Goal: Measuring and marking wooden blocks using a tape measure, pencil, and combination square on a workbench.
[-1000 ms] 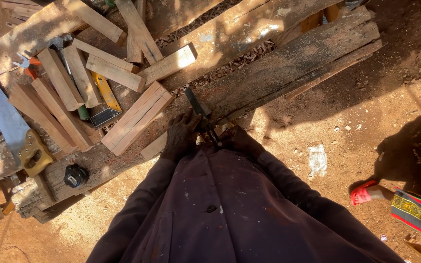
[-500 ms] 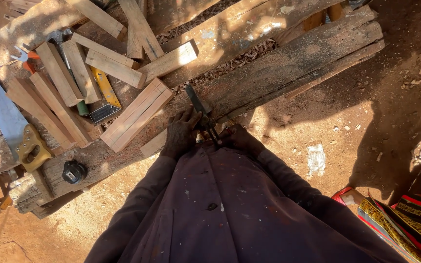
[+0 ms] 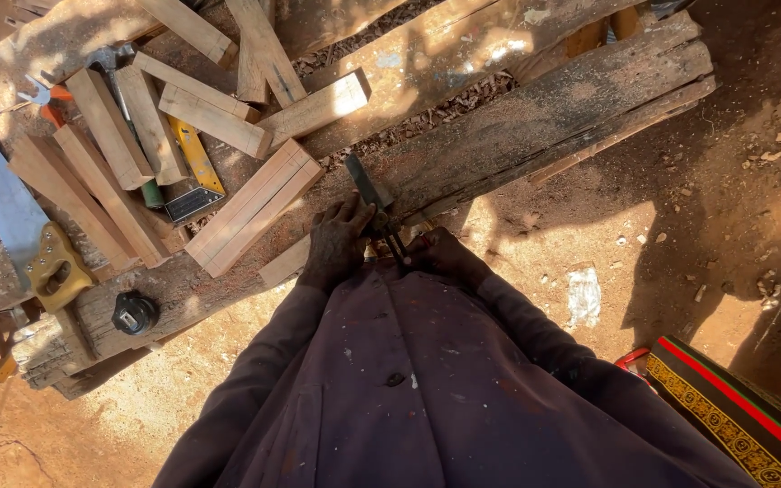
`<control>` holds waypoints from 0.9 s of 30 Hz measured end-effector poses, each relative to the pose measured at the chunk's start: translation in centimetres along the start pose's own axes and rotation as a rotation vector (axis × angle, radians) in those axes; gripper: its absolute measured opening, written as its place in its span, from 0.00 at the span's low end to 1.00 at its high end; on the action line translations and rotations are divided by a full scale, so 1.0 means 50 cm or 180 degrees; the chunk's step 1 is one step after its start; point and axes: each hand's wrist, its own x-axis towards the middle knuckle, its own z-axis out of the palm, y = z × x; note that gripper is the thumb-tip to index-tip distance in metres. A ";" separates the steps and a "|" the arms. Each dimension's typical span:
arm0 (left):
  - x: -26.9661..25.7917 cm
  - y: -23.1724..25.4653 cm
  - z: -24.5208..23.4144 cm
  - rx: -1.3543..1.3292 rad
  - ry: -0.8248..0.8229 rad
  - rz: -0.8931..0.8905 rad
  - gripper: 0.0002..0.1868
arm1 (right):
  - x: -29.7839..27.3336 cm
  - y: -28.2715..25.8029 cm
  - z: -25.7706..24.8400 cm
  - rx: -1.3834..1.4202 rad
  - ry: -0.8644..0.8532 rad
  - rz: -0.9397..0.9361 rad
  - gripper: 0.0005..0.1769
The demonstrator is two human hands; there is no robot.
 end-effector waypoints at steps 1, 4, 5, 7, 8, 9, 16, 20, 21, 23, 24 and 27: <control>0.001 0.003 -0.001 -0.0006 0.0001 -0.0006 0.37 | -0.001 -0.007 0.004 -0.0005 -0.0003 0.0007 0.19; 0.003 0.007 -0.003 0.0041 -0.0058 -0.0064 0.36 | 0.008 -0.002 -0.001 -0.0152 -0.0023 0.0023 0.14; 0.003 0.007 -0.002 0.0069 -0.0088 -0.0077 0.36 | 0.016 0.019 -0.015 -0.0509 0.0278 0.0207 0.11; 0.004 0.004 0.005 0.0088 -0.0108 -0.0104 0.36 | 0.012 0.008 -0.019 -0.0883 0.0570 0.0392 0.10; 0.005 0.003 0.010 0.0071 -0.0074 -0.0095 0.35 | 0.000 -0.022 -0.009 -0.0752 0.0886 0.0384 0.11; 0.003 0.000 0.014 0.0056 -0.0043 -0.0092 0.34 | -0.012 -0.052 0.004 -0.0616 0.1196 0.0377 0.14; 0.004 0.016 -0.013 0.0109 -0.0128 -0.0113 0.38 | 0.031 -0.159 0.022 -0.1783 0.1373 0.0083 0.28; 0.004 0.023 -0.021 0.0227 -0.0249 -0.0183 0.35 | 0.075 -0.204 0.039 -0.2472 0.1043 -0.0637 0.22; 0.007 0.016 -0.008 0.0269 -0.0262 -0.0184 0.34 | 0.089 -0.208 0.038 -0.2808 0.0846 -0.0861 0.18; 0.012 0.010 0.001 0.0268 -0.0325 -0.0204 0.35 | 0.124 -0.206 0.021 -0.2913 0.0643 -0.0940 0.18; 0.014 0.007 0.006 0.0266 -0.0401 -0.0200 0.35 | 0.142 -0.204 0.013 -0.3006 0.0464 -0.1010 0.18; 0.014 0.013 -0.002 0.0219 -0.0411 -0.0233 0.34 | 0.201 -0.213 0.005 -0.3216 0.0047 -0.1316 0.19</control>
